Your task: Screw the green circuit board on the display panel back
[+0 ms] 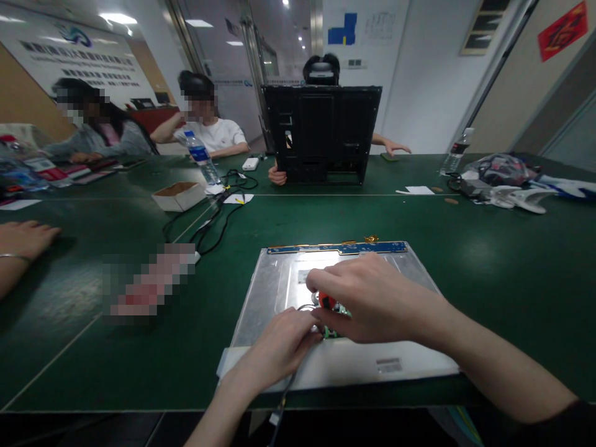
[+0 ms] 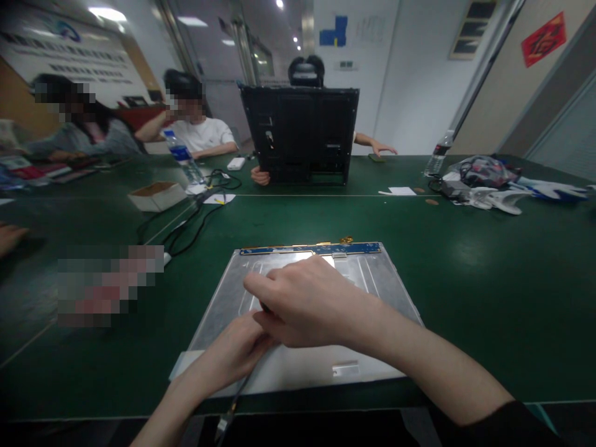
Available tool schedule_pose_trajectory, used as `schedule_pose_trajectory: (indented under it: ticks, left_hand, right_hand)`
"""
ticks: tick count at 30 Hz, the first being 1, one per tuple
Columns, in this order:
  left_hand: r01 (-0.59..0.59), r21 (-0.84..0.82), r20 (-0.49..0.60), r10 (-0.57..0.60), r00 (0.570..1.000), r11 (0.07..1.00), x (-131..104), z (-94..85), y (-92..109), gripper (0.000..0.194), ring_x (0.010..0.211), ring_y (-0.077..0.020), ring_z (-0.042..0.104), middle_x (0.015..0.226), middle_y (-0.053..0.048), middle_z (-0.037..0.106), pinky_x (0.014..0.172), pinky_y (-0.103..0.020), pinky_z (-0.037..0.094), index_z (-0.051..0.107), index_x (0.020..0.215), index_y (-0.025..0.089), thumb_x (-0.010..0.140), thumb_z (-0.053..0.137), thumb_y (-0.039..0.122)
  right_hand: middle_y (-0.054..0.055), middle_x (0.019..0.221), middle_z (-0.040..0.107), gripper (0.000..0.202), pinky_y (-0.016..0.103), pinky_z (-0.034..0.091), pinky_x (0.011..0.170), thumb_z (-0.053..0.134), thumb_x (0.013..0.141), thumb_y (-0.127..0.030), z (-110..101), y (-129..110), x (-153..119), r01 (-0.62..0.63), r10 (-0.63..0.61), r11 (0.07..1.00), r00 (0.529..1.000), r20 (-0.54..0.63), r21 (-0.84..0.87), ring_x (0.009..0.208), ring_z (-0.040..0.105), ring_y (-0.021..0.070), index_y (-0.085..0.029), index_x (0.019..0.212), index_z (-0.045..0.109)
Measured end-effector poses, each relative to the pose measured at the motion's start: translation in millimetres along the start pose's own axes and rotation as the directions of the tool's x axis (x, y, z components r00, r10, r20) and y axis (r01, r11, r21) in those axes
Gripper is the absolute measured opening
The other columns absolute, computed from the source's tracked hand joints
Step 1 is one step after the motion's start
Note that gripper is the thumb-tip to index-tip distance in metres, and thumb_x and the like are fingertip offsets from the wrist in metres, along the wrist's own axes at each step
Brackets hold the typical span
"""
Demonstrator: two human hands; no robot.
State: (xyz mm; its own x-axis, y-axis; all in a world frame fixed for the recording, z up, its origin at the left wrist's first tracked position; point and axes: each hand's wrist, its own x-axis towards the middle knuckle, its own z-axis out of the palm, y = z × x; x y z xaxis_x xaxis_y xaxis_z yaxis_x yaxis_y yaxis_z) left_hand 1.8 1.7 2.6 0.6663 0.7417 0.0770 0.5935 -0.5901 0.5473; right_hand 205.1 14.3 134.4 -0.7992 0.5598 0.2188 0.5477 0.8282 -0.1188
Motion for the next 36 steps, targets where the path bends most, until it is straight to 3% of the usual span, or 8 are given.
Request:
schedule_pose_trajectory:
  ticks: [36]
  left_hand:
    - [-0.004,0.006,-0.02,0.004,1.0,1.0,0.2,0.2,1.3,0.014,0.084,-0.0223,0.062,0.092,-0.005,0.066,0.074,-0.032,0.044,0.059,0.094,0.018,0.092,0.046,0.02]
  right_hand:
    - [0.001,0.078,0.066,0.009,0.029,0.022,0.052,0.05,0.087,-0.026,-2.4,0.9,-2.1,0.024,-0.024,1.0,1.0,0.003,-0.017,0.063,0.054,0.0141,-0.018,0.092,0.053]
